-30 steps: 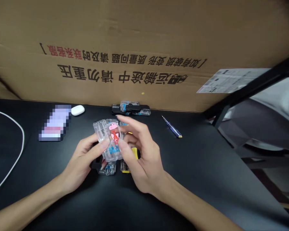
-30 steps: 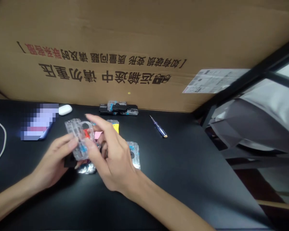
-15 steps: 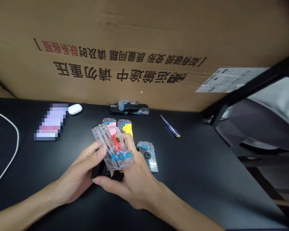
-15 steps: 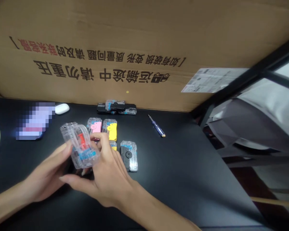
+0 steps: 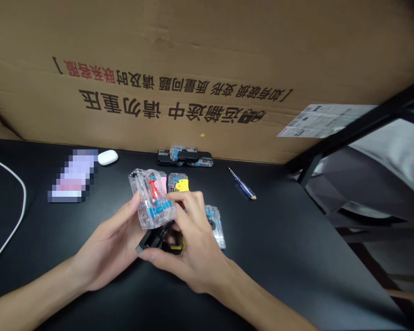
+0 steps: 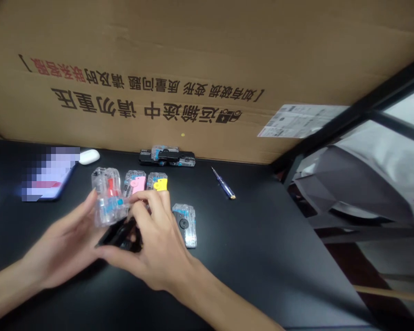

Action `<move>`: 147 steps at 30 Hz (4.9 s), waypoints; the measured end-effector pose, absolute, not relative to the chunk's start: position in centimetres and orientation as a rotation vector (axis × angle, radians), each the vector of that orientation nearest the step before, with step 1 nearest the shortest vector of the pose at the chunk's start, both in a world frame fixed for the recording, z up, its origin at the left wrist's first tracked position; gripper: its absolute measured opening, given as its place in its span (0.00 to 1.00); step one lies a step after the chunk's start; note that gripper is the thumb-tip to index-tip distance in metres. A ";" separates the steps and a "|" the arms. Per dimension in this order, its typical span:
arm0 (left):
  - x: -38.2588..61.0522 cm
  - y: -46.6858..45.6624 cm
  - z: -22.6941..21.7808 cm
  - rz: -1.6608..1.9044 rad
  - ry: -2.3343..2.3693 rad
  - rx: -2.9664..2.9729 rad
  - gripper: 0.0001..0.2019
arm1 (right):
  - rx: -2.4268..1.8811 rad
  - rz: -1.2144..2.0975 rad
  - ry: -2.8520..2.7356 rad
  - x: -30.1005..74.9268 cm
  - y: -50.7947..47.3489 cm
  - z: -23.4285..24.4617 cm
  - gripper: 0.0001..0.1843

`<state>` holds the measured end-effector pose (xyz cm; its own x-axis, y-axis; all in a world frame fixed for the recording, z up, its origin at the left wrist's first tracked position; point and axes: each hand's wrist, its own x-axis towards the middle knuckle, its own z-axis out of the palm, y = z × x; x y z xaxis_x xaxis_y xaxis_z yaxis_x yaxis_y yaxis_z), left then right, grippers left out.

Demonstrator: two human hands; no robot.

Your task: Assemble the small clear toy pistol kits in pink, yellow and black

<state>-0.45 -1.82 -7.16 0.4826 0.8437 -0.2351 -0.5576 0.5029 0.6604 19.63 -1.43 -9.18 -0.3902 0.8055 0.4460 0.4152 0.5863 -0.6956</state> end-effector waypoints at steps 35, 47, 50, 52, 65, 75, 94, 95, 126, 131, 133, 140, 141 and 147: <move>-1.7 1.5 -8.0 1.510 1.040 0.773 0.12 | -0.952 0.647 -1.417 21.0 -0.6 -9.8 0.16; -1.7 0.4 -9.8 1.037 1.252 1.257 0.22 | -1.264 0.350 -1.581 22.6 1.7 -8.3 0.06; -1.6 0.2 -9.6 1.024 1.249 1.282 0.23 | -1.342 0.364 -1.638 23.2 2.3 -8.2 0.07; -1.6 0.1 -9.6 1.024 1.244 1.295 0.23 | -1.392 0.411 -1.689 23.6 2.6 -8.2 0.07; -1.6 -0.3 -9.9 0.954 1.187 1.308 0.22 | -1.485 0.409 -1.689 24.5 3.1 -8.2 0.13; -2.0 -0.2 -10.3 0.874 1.169 1.505 0.24 | -1.441 0.451 -1.707 24.0 3.0 -8.5 0.20; -1.7 -0.3 -9.3 0.822 1.149 1.658 0.21 | -1.360 0.522 -1.823 23.1 2.3 -8.6 0.19; -1.7 -0.3 -9.3 0.829 1.152 1.657 0.21 | -1.338 0.510 -1.822 23.2 2.3 -8.5 0.18; -1.6 -1.1 -8.6 1.210 0.858 1.752 0.29 | -0.925 1.159 -1.913 22.3 0.3 -7.0 0.06; -1.2 -1.3 -8.4 1.269 0.930 1.683 0.19 | -0.944 1.536 -1.690 21.8 0.1 -6.8 0.15; -0.9 -1.2 -8.4 1.324 0.993 1.501 0.13 | -0.965 1.697 -1.562 21.5 -0.2 -6.9 0.18; -0.3 -0.7 -8.1 1.392 1.046 1.288 0.09 | -0.917 1.958 -1.362 20.7 -0.7 -6.9 0.23; -0.4 -0.8 -8.1 1.408 1.048 1.300 0.09 | -0.893 1.972 -1.337 20.7 -0.7 -6.9 0.22; -1.0 -1.6 -8.2 1.428 0.950 1.601 0.13 | -0.838 1.947 -1.236 20.8 -0.5 -6.9 0.26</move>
<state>-0.95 -1.63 -8.20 0.0919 0.9043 0.4168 0.0352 -0.4213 0.9063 20.82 -0.49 -6.92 -0.5659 0.8088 -0.1600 -0.1991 -0.3224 -0.9254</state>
